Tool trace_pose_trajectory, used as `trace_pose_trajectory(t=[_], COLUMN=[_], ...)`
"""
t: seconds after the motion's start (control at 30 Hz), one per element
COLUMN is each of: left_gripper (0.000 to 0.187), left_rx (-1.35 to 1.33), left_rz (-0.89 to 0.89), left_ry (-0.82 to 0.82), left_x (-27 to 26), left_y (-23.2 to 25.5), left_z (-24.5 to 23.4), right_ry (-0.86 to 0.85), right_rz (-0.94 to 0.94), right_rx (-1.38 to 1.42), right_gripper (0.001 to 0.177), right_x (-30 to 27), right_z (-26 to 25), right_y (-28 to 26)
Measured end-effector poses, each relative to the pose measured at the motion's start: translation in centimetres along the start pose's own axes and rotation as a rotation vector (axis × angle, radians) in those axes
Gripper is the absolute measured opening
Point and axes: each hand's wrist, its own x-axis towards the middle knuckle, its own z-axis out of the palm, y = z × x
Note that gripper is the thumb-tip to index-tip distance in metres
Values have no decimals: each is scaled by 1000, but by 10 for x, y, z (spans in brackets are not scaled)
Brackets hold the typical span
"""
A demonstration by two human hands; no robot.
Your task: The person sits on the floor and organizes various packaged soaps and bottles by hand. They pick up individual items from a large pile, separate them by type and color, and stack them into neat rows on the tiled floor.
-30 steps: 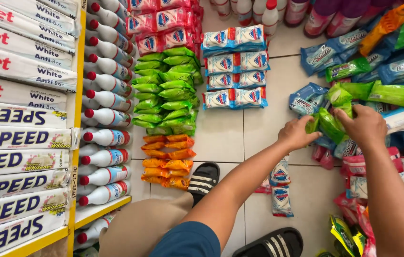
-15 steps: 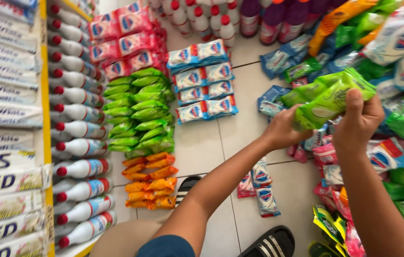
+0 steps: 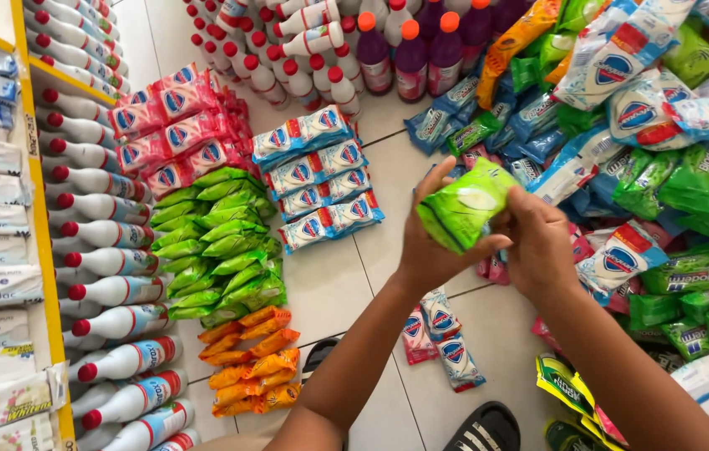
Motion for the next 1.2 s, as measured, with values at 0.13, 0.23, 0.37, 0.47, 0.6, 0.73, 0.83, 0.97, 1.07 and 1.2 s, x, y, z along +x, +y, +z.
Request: trace_pose_trajectory(t=[0.13,0.23,0.37,0.47,0.6,0.73,0.83,0.97,1.07,1.2], left_gripper=[67,56,54,49,46,52,53,53,51,48], left_rx=[123,44,-167,-316,-363,-348,-283,-248,-326,-376], left_rz=[83,73,-11,10,68,24,11,-143,-246,-248], left_ry=[39,4,-83,-152,-242,-379,-466,-416,-360,-266], left_x=[15,24,33,41,56,61,66,60,49,30], left_y=[23,36,53,80,138,185,210,221,206,179], left_z=[-17,-33,-43,-50,-62,-84,-98,-118,-147,-183], right_ry=[-71,-141,-221,-205,-167,-132,-180,-463,-534,-195], right_rz=[104,169,338,602,748,825,896,950,954,740], right_rx=[-51,-71,-17,37,148,210,227,306,226,-275], right_gripper=[28,40,67,83,98,92,77,71,63,43], right_x=[-9,-8,-4,-10,-13,-18,-26,-37,-26,2], right_z=[18,7,-23,-25,-26,7,29,17,5,-10], right_y=[8,28,83,108,142,143,139,164,165,125])
